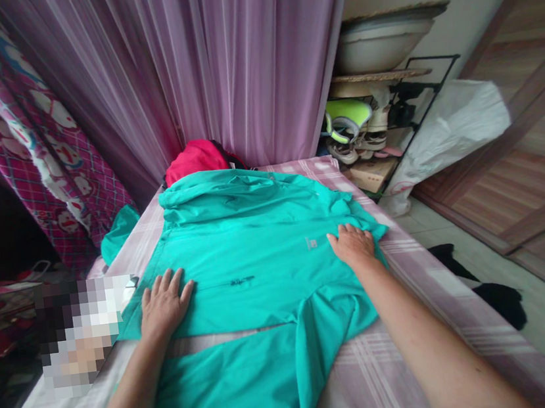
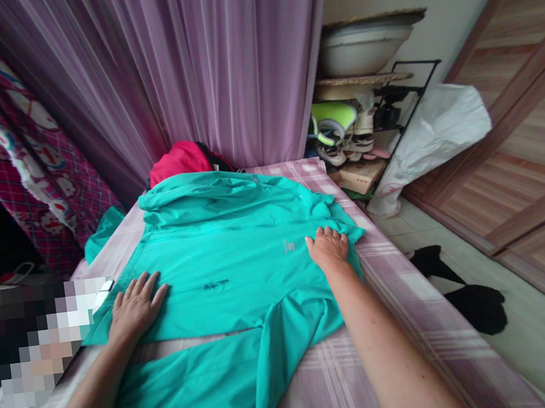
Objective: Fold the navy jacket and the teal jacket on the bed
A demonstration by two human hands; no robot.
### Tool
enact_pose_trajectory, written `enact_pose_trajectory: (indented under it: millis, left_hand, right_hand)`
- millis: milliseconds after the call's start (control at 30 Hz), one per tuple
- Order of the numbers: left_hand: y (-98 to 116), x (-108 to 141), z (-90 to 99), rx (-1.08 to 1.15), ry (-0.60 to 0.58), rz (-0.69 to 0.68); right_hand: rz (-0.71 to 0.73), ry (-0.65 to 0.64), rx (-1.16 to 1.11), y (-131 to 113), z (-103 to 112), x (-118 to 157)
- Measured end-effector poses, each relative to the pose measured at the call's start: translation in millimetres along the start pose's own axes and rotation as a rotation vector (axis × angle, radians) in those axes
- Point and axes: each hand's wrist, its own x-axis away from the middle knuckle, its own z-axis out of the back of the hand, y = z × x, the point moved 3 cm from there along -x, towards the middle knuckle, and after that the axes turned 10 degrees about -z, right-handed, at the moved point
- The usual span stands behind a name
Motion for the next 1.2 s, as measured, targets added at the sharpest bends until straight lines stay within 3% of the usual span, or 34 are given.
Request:
enact_pose_trajectory:
  millis: [100, 233, 300, 433, 533, 667, 767, 833, 933, 1067, 1200]
  left_hand:
    - [0, 0, -0.6, 0.018, 0.010, -0.007]
    - [0, -1, -0.6, 0.023, 0.017, -0.004]
    - [1, -1, -0.2, 0.024, 0.023, -0.001]
    - [1, -1, 0.3, 0.029, 0.009, 0.004]
    - [1, -1, -0.2, 0.034, 0.000, -0.003]
    - [0, -2, -2.9, 0.028, 0.022, -0.012]
    - [-2, -2, -5.3, 0.028, 0.034, -0.015]
    - [-2, -3, -6.2, 0.037, 0.037, -0.021]
    - [-3, -3, -6.9, 0.041, 0.039, -0.026]
    - [-3, -3, -6.8, 0.026, 0.043, -0.035]
    - [-1, -2, -4.7, 0.031, 0.040, -0.039]
  right_hand:
    - [-0.028, -0.049, 0.016, -13, 12, -3]
    - [0.202, 0.171, -0.044, -38, 22, -8]
    - [0.291, 0.147, -0.044, -43, 14, -13]
    - [0.142, -0.059, -0.023, -31, -13, -27]
    - [0.019, -0.079, -0.045, -25, -16, -30]
    - [-0.056, -0.058, -0.081, -35, -3, -17]
    - [0.077, 0.013, -0.105, -48, 1, 3]
    - [0.150, -0.035, -0.083, -52, -3, 14]
    - [0.131, -0.122, -0.035, -52, -8, 25]
    - [0.175, -0.089, -0.031, -52, -5, 35]
    - [0.224, -0.147, -0.029, -55, -8, 46]
